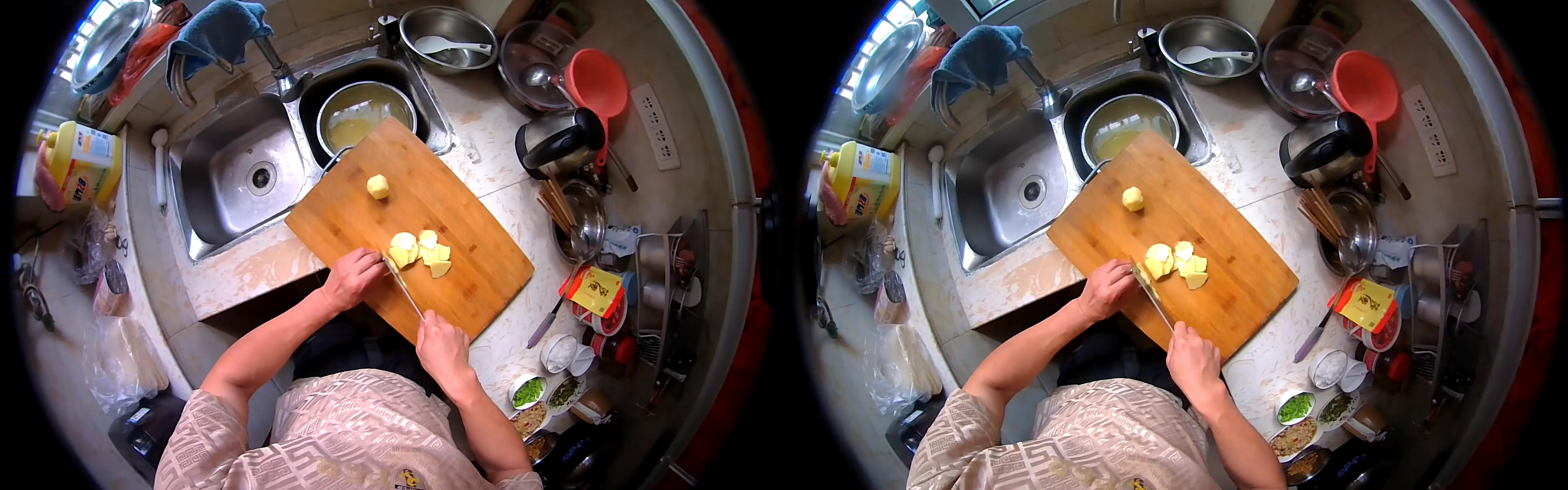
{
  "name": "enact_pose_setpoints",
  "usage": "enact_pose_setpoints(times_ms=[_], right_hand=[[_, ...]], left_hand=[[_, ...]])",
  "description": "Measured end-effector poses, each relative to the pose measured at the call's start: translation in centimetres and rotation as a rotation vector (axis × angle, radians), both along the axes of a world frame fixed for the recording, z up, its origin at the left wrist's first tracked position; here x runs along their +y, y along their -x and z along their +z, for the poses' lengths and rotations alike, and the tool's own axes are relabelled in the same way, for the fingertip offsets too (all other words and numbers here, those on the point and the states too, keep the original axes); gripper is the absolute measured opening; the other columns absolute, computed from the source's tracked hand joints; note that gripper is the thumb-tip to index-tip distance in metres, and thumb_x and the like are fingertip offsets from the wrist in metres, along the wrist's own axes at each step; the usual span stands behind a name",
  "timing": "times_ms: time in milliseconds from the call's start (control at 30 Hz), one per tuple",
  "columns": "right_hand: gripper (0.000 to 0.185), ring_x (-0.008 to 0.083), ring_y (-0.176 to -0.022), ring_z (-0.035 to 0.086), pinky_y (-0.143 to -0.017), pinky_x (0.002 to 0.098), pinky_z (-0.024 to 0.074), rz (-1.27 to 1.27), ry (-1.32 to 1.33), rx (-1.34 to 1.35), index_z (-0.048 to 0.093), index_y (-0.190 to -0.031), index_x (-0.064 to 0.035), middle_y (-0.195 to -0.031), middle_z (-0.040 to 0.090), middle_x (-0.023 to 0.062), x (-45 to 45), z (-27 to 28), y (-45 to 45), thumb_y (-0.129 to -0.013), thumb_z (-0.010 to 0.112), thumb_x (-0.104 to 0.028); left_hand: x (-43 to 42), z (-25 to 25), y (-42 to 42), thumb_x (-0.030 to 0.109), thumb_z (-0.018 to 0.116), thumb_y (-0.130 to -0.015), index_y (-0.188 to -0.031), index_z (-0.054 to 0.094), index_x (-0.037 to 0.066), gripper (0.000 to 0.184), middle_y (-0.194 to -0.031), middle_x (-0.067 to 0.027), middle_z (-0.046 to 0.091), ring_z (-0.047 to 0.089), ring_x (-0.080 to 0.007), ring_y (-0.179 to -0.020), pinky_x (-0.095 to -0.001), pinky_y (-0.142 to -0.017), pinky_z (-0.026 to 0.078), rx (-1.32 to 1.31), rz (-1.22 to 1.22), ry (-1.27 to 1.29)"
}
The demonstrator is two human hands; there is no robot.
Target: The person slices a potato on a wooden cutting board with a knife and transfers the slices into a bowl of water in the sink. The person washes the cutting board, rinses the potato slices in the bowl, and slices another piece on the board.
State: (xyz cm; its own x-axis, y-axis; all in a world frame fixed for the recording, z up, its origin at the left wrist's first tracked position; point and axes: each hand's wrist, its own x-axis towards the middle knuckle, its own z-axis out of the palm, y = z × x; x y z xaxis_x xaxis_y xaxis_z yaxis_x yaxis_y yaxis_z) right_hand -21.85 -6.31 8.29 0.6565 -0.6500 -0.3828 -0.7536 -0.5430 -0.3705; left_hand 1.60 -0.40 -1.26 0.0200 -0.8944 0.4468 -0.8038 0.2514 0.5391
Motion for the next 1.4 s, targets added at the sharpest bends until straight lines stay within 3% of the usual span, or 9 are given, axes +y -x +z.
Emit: enact_pose_setpoints(times_ms=[133, 300, 567, 833, 1133, 1400], right_hand=[[0.014, 0.0434, -0.067, 0.069, -0.061, 0.0547, 0.0554, -0.008, 0.0, -0.026, 0.057, -0.089, -0.0037, -0.078, 0.068, 0.0192, -0.6, -1.3, 0.2, -0.098, 0.057, -0.015], [0.014, 0.0424, -0.066, 0.069, -0.061, 0.0538, 0.056, 0.004, 0.009, -0.023, 0.057, -0.088, -0.0039, -0.077, 0.068, 0.0187, 0.2, 1.0, 0.4, -0.097, 0.058, -0.014], [0.014, 0.0425, -0.068, 0.07, -0.061, 0.0537, 0.056, -0.003, 0.0, -0.006, 0.058, -0.09, -0.0034, -0.08, 0.069, 0.0201, -0.8, -1.8, -0.4, -0.098, 0.057, -0.014], [0.015, 0.0419, -0.067, 0.07, -0.06, 0.0537, 0.0557, 0.011, -0.005, -0.023, 0.057, -0.088, -0.0041, -0.08, 0.068, 0.0188, -0.1, 1.7, 0.2, -0.098, 0.057, -0.015], [0.014, 0.0442, -0.068, 0.069, -0.062, 0.0547, 0.0559, 0.008, -0.01, -0.014, 0.057, -0.089, -0.0025, -0.08, 0.069, 0.0196, -0.7, -1.4, -0.3, -0.098, 0.057, -0.014], [0.015, 0.0409, -0.065, 0.069, -0.058, 0.0522, 0.056, 0.02, 0.036, -0.019, 0.056, -0.087, -0.0044, -0.076, 0.068, 0.0179, 0.4, 1.2, 0.1, -0.098, 0.058, -0.014]], left_hand=[[0.0, 0.2, -0.1, 0.0, 0.076, -0.076, -0.1, 0.069, 0.0, 0.026, -0.101, -0.0154, 0.067, 0.066, -0.0325, -0.086, -0.0395, -0.072, 0.056, 0.013, -0.008, 0.0], [0.1, 0.1, 0.0, 0.0, 0.076, -0.075, -0.099, 0.069, -0.001, 0.025, -0.1, -0.0152, 0.067, 0.066, -0.0321, -0.086, -0.0395, -0.071, 0.056, 0.013, 0.006, 0.008], [0.0, -0.1, 0.0, 0.0, 0.077, -0.074, -0.098, 0.068, 0.0, 0.026, -0.099, -0.0145, 0.067, 0.066, -0.0316, -0.086, -0.039, -0.071, 0.057, 0.002, 0.012, 0.02], [0.1, 0.0, 0.1, -0.001, 0.077, -0.074, -0.099, 0.068, 0.0, 0.027, -0.099, -0.0152, 0.067, 0.066, -0.0322, -0.087, -0.0389, -0.072, 0.056, 0.009, 0.013, 0.001], [0.2, 0.0, -0.1, 0.001, 0.077, -0.075, -0.1, 0.067, 0.0, 0.026, -0.099, -0.0153, 0.066, 0.065, -0.0323, -0.086, -0.0392, -0.073, 0.056, 0.028, 0.0, -0.011], [0.2, 0.0, -0.2, -0.001, 0.076, -0.076, -0.1, 0.067, -0.001, 0.025, -0.099, -0.0147, 0.066, 0.066, -0.0319, -0.086, -0.0393, -0.072, 0.056, 0.028, -0.006, -0.001]])
